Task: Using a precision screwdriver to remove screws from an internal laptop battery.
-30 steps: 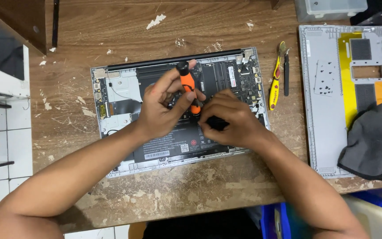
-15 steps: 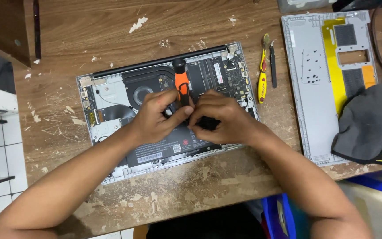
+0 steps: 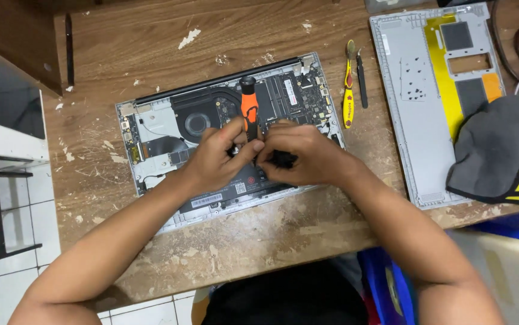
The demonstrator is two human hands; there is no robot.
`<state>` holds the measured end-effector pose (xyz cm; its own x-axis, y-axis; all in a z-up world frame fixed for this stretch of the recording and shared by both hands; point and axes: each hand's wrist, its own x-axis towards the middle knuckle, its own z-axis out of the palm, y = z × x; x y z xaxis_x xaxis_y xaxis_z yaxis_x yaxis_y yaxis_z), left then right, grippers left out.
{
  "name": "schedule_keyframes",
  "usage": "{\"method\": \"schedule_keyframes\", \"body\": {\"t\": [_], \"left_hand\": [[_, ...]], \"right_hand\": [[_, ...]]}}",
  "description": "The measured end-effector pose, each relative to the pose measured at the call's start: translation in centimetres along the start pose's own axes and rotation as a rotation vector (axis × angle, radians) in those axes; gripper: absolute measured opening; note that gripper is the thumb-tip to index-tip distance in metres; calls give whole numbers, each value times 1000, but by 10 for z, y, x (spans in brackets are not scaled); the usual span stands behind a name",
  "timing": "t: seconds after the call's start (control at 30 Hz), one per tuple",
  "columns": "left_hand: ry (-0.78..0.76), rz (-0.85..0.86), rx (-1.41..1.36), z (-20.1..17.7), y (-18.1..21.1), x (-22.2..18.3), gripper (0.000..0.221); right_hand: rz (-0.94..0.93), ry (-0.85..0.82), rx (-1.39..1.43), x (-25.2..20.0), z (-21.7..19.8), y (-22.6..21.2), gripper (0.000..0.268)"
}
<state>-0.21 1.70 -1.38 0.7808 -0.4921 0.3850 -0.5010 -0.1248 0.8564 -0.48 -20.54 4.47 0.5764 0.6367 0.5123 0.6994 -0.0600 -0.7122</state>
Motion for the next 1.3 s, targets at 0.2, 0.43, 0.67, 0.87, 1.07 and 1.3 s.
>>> {"method": "schedule_keyframes", "body": {"t": [0.2,0.43,0.67,0.87,1.07,1.3], "left_hand": [[-65,-74,7,16,63,19,15],[-143,-110,9,49,50,45,20],[-219,-126,-14,86,47,85,24],[-257,-187,-141,115,43,126,22],[-288,-217,-135,137,24,163,25],[-281,-246,-118,156,19,194,28]], "right_hand": [[71,65,-27,-22,-10,-13,13],[128,124,-56,-45,-40,-32,15],[199,175,-118,-78,-77,-25,16],[300,204,-122,-93,-119,-21,15],[502,131,-153,-101,-168,-5,12],[867,108,-389,-105,-215,22,17]]}}
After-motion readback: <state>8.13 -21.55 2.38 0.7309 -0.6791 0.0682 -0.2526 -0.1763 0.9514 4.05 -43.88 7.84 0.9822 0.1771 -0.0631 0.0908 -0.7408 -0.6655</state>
